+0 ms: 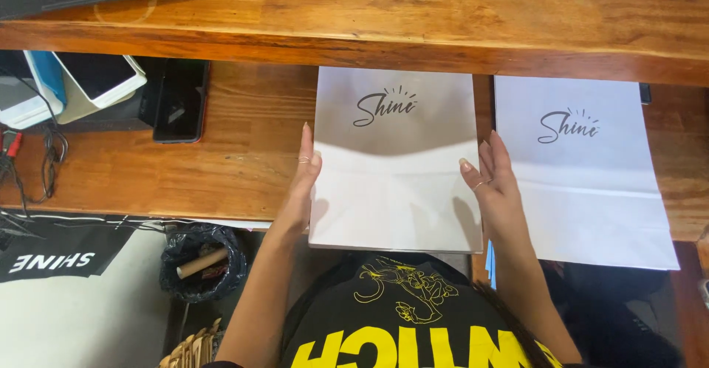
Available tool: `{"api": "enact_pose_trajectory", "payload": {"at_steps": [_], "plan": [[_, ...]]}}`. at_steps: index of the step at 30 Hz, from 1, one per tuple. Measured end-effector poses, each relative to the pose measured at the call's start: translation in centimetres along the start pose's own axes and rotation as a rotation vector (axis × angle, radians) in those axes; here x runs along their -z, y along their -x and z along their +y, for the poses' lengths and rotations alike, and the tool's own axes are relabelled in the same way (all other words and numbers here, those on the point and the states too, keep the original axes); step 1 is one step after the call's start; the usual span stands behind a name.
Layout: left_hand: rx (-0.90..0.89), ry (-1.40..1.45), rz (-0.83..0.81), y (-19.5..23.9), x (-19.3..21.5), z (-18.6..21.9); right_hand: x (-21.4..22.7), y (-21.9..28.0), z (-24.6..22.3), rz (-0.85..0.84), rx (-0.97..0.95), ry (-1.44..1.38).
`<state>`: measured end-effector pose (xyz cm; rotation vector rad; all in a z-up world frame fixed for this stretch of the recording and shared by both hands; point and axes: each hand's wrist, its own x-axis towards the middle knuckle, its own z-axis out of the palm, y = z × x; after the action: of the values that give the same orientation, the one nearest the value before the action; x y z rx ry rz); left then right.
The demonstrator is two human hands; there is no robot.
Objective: Folding and stacking paper bags on a wooden counter
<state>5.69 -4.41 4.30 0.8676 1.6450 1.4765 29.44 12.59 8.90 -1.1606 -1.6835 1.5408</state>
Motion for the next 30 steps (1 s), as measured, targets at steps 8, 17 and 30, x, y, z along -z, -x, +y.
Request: {"api": "enact_pose_trajectory", "payload": {"at_steps": [8, 17, 30], "plan": [[0.191, 0.469, 0.072, -2.2, 1.8, 0.0, 3.4, -4.9, 5.1, 0.009, -0.218, -0.135], [0.199, 0.526, -0.204, -4.6, -9.0, -1.1, 16.1, -4.7, 2.5, 0.076, -0.195, -0.183], [-0.026, -0.402, -0.222, -10.7, -30.2, -4.5, 38.8, -11.0, 18.5, 0.281, -0.083, 0.094]]}}
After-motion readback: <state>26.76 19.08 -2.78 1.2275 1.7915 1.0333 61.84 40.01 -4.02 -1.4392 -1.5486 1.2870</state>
